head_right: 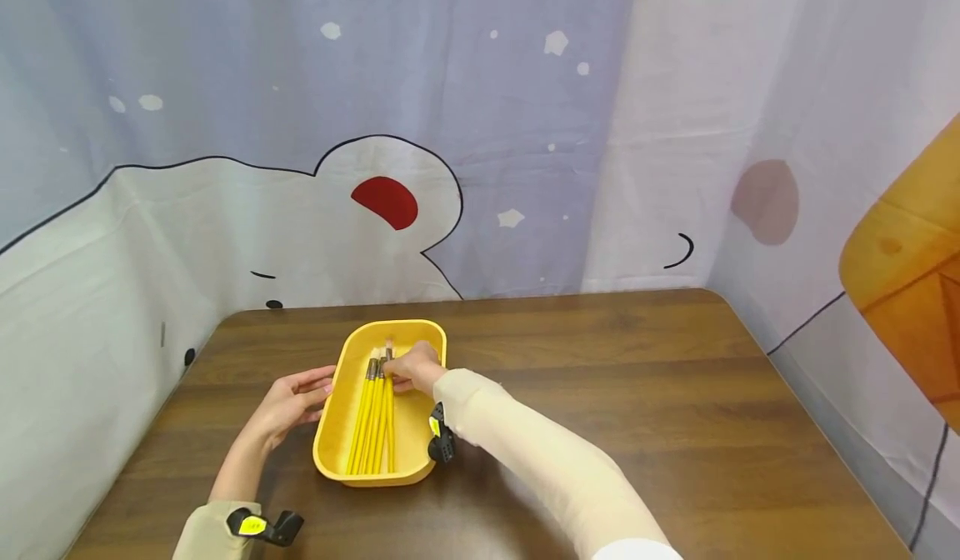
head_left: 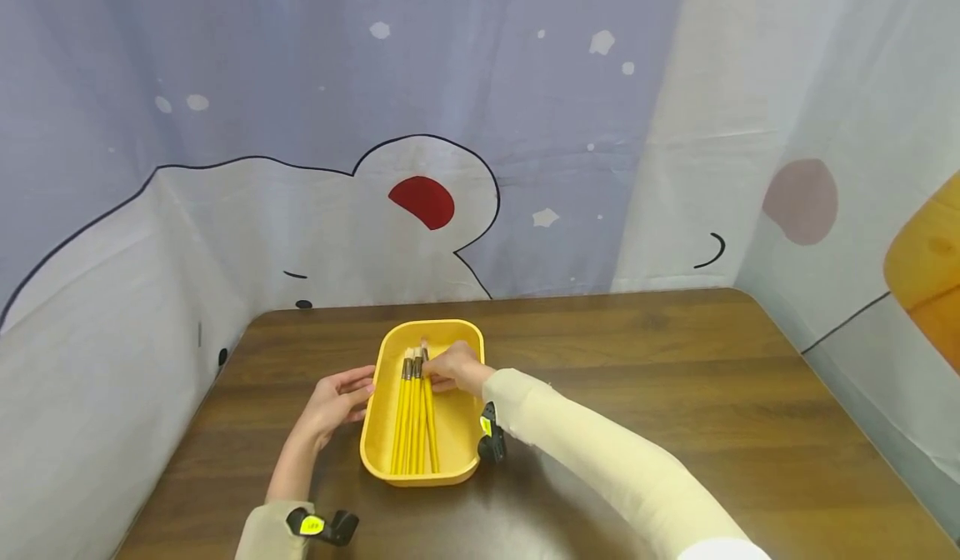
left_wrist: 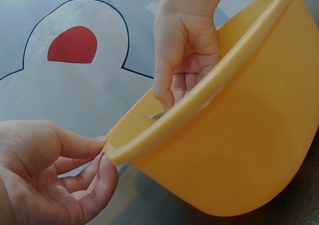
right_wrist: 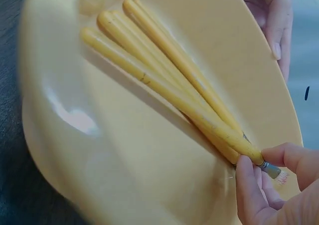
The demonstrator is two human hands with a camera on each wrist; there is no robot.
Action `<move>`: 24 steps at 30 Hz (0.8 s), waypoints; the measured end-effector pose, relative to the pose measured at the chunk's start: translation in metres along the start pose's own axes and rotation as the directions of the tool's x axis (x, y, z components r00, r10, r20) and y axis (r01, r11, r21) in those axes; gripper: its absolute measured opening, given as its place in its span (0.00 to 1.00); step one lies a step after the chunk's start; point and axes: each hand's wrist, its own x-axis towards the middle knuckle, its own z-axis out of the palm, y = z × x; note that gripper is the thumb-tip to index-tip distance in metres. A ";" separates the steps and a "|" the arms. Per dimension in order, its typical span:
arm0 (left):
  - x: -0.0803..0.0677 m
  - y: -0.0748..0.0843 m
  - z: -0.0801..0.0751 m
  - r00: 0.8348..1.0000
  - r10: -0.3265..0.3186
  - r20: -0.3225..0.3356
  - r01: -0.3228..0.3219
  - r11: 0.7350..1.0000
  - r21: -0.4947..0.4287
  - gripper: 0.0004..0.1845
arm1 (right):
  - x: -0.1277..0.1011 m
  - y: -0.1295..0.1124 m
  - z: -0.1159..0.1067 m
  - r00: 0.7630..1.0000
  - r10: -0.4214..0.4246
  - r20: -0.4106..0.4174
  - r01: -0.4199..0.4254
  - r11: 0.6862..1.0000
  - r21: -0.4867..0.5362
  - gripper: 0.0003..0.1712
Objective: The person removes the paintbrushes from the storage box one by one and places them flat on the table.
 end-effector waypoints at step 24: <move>-0.001 0.000 0.000 1.000 -0.003 -0.003 0.003 1.000 -0.008 0.24 | -0.010 -0.012 -0.010 0.999 -0.033 -0.019 0.034 0.999 0.028 0.05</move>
